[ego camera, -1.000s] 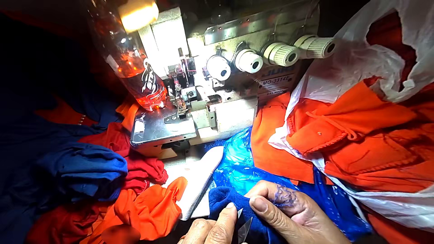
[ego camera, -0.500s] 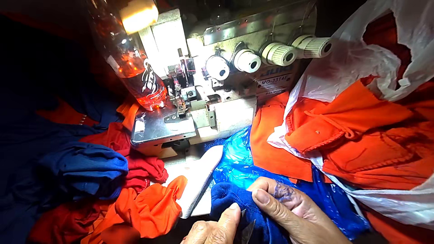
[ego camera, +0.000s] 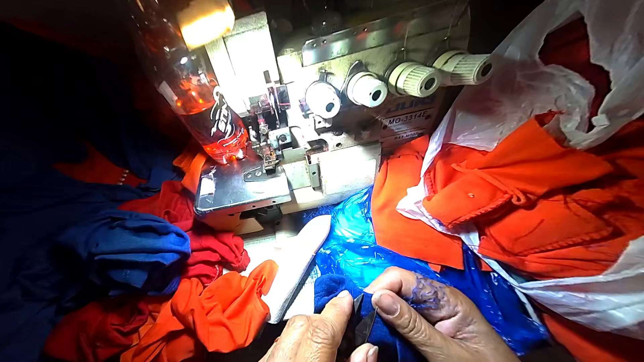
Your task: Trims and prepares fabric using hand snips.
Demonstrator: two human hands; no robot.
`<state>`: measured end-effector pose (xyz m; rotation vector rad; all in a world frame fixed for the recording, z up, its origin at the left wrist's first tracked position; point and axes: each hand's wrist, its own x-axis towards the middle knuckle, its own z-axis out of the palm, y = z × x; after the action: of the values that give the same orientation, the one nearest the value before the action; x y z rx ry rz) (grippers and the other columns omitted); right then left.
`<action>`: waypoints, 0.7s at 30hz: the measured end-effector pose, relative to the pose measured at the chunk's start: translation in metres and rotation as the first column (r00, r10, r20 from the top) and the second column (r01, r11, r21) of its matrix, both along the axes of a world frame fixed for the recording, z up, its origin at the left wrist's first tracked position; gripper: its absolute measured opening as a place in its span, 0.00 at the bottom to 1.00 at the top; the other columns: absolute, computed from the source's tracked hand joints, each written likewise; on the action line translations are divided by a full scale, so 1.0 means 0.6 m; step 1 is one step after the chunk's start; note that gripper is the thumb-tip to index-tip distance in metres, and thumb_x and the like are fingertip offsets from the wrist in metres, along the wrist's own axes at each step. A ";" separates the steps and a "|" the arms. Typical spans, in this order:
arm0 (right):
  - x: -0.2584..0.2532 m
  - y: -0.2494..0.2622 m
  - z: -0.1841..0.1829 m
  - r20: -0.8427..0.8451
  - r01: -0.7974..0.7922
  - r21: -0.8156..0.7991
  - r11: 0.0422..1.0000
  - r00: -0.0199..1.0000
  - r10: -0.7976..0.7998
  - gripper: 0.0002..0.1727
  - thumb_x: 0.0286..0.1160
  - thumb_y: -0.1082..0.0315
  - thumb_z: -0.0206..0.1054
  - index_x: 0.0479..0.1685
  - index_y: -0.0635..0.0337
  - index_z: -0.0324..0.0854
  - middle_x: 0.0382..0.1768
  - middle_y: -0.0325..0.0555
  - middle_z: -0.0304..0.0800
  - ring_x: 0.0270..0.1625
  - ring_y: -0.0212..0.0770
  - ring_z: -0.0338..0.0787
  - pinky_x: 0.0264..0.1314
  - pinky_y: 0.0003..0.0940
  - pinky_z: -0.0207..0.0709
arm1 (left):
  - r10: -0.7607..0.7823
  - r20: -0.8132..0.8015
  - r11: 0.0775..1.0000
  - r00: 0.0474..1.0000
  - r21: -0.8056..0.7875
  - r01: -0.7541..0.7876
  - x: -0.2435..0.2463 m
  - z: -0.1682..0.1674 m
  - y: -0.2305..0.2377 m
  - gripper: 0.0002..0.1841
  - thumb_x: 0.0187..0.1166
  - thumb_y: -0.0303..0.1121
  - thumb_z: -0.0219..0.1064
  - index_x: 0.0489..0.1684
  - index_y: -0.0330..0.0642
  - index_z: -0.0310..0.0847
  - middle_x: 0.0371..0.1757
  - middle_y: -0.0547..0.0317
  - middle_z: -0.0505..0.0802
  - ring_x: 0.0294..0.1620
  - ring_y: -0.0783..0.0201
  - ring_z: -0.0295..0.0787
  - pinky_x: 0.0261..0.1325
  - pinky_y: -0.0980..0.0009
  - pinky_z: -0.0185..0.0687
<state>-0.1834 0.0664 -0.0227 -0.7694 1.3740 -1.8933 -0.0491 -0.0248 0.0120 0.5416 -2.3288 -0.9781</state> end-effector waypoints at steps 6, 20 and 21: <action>-0.001 -0.006 0.005 0.286 -0.026 0.006 1.000 0.958 0.023 0.12 0.84 0.74 0.60 0.34 0.48 0.82 0.31 0.25 0.88 0.36 0.17 0.87 0.43 0.15 0.82 | -0.005 -0.200 0.991 0.980 0.133 0.032 0.006 -0.009 -0.006 0.17 0.85 0.32 0.64 0.60 0.23 0.82 0.45 0.48 0.93 0.39 0.80 0.86 0.43 0.86 0.83; 0.001 -0.011 0.016 0.389 0.028 0.039 0.999 0.920 -0.041 0.06 0.78 0.75 0.66 0.35 0.54 0.85 0.32 0.35 0.92 0.37 0.24 0.91 0.46 0.20 0.85 | -0.048 0.052 0.998 0.997 -0.043 0.051 0.004 0.000 -0.004 0.15 0.81 0.29 0.65 0.55 0.24 0.90 0.37 0.43 0.93 0.39 0.66 0.88 0.48 0.80 0.80; -0.001 -0.011 0.021 0.410 0.028 0.048 0.998 0.911 -0.046 0.07 0.79 0.77 0.64 0.36 0.55 0.83 0.32 0.36 0.92 0.37 0.25 0.92 0.47 0.21 0.87 | -0.048 0.056 0.998 0.997 -0.045 0.051 0.004 0.000 -0.005 0.15 0.81 0.29 0.65 0.55 0.24 0.90 0.37 0.43 0.93 0.39 0.66 0.87 0.47 0.80 0.80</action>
<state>-0.1837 0.0601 -0.0103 -0.2971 1.1602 -1.9124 -0.0468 -0.0275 0.0119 0.5002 -2.4180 -0.9404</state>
